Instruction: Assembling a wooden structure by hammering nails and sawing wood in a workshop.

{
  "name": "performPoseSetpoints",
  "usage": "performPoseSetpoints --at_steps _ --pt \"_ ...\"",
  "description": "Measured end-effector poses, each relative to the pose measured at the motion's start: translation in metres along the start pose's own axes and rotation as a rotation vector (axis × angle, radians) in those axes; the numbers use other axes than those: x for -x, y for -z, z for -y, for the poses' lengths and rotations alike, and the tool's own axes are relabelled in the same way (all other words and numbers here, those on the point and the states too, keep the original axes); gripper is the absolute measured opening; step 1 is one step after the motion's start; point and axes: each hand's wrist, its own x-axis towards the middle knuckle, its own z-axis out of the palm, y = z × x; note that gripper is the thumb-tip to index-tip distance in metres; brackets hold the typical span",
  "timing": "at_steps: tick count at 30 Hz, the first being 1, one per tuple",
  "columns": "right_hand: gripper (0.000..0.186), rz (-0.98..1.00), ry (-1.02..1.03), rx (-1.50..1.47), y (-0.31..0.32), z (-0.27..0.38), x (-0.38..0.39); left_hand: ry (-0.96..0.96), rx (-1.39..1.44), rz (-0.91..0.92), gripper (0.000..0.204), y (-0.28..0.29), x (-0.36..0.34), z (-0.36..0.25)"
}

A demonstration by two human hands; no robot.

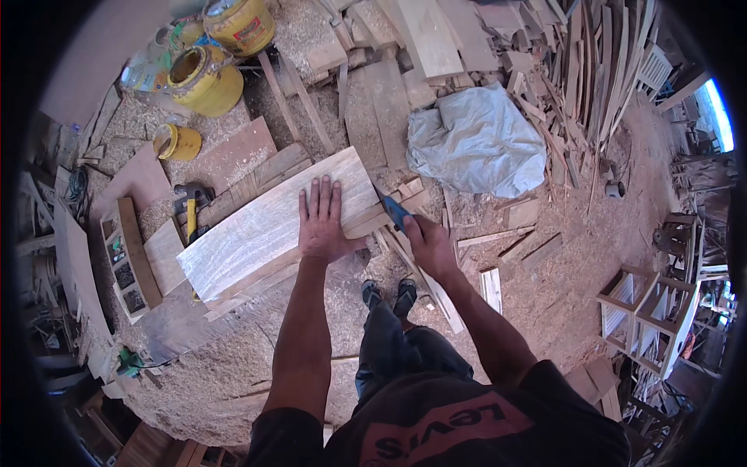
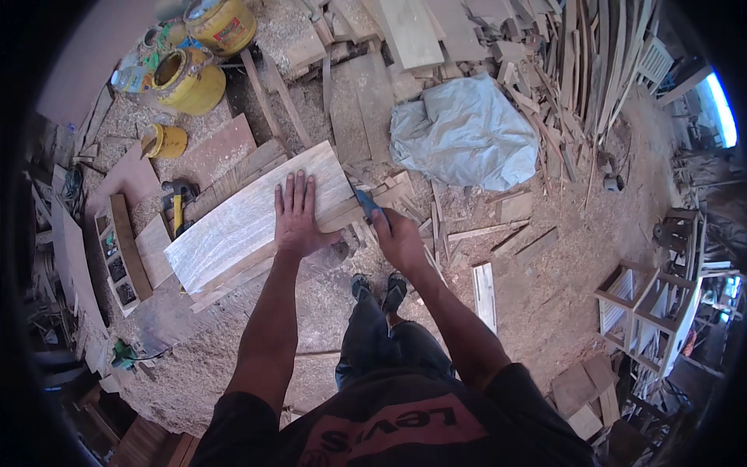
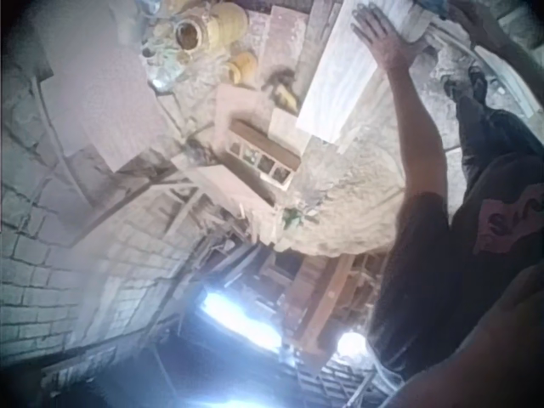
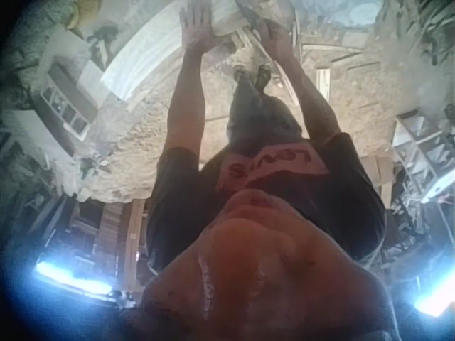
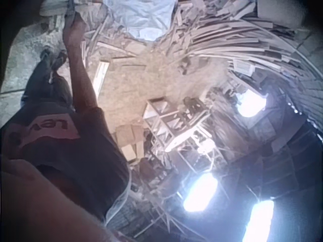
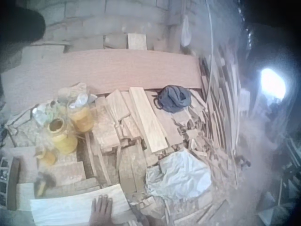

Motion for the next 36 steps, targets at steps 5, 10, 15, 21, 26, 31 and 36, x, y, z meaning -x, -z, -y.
performPoseSetpoints --at_steps 5,10,15,21,26,31,36 --pt "0.035 0.034 -0.081 0.033 0.021 0.004 0.065 0.021 0.007 0.03 0.142 -0.019 0.013 0.017" --pt "0.036 0.002 -0.178 0.083 0.054 0.021 0.123 0.017 -0.001 0.005 0.142 -0.008 0.018 0.015" --pt "0.041 -0.134 0.009 0.146 -0.016 -0.006 -0.017 -0.018 0.042 -0.051 0.142 -0.01 -0.005 -0.008" --pt "0.033 0.011 -0.12 0.118 0.031 0.013 0.092 0.036 -0.025 -0.058 0.139 -0.01 0.019 0.026" --pt "0.029 -0.025 -0.145 0.16 0.045 0.0 0.12 0.023 0.006 -0.058 0.14 -0.006 0.012 0.017" --pt "0.031 -0.085 -0.02 0.214 -0.012 0.009 0.001 -0.014 -0.034 -0.064 0.139 -0.007 0.01 0.007" --pt "0.032 -0.129 0.086 0.064 -0.04 -0.006 -0.002 0.011 -0.124 -0.17 0.122 -0.03 0.007 0.035"
